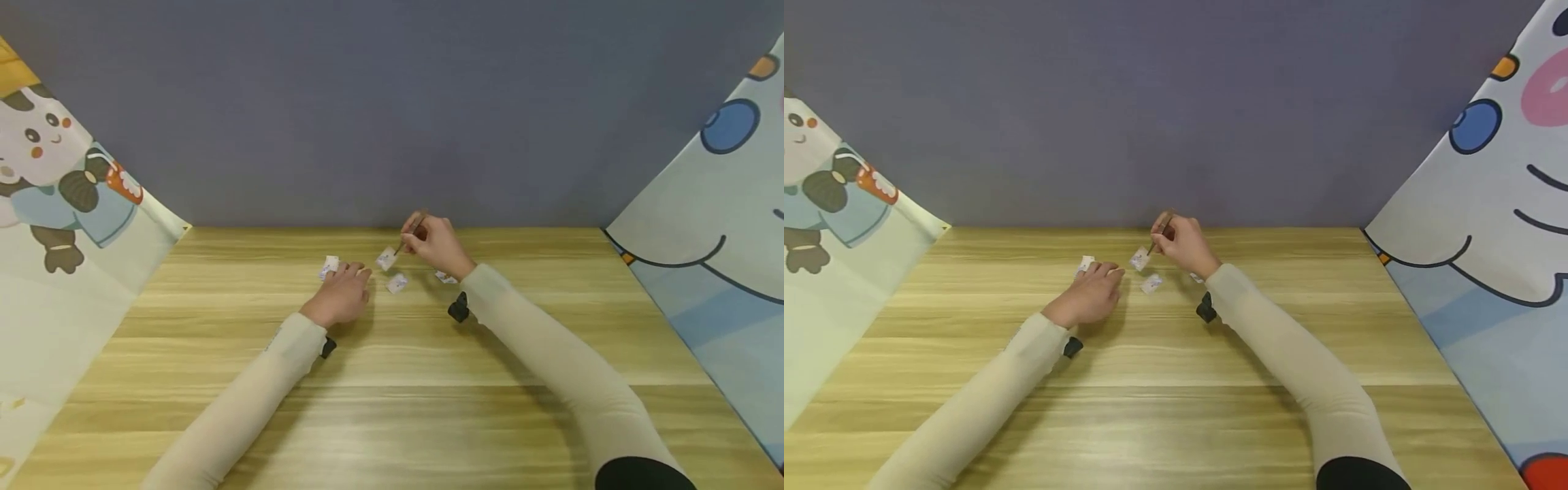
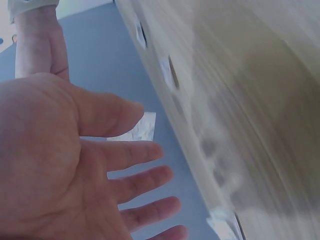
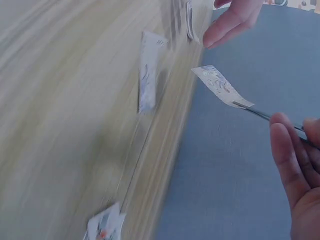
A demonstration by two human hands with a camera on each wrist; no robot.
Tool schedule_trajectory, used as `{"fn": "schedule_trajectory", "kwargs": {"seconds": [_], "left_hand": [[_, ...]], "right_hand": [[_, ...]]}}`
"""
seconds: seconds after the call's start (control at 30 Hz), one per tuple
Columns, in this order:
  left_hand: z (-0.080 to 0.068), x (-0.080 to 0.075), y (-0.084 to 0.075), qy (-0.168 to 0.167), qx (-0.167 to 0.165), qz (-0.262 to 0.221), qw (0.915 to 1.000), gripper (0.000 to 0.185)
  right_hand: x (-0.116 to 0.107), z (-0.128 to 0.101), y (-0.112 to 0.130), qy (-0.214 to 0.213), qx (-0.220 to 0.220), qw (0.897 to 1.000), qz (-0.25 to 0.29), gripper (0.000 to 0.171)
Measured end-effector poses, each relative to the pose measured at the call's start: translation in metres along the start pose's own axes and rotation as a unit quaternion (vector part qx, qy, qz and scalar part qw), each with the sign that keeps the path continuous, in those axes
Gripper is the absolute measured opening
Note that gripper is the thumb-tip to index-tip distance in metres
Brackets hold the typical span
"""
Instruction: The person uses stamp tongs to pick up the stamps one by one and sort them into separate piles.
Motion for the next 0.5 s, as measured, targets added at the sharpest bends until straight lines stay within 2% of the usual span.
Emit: {"fn": "schedule_trajectory", "kwargs": {"seconds": [0.3,0.5], "left_hand": [[-0.005,-0.014,0.04,-0.028,-0.047,-0.017,0.9984,0.05],[-0.009,-0.016,0.061,-0.032,-0.088,-0.018,0.9954,0.05]], "right_hand": [[0.038,0.027,0.003,0.036,0.003,0.998,0.05,0.004],[0.068,0.044,0.01,0.058,0.008,0.996,0.063,0.005]]}}
Point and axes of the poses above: each hand's wrist, its own z-axis towards the middle knuckle, its own x-axis out of the palm, y = z × x, the point moved 9 cm from there along z, towards the middle knuckle, and after that the axes turned 8 degrees about -x, right-handed, at the moved point
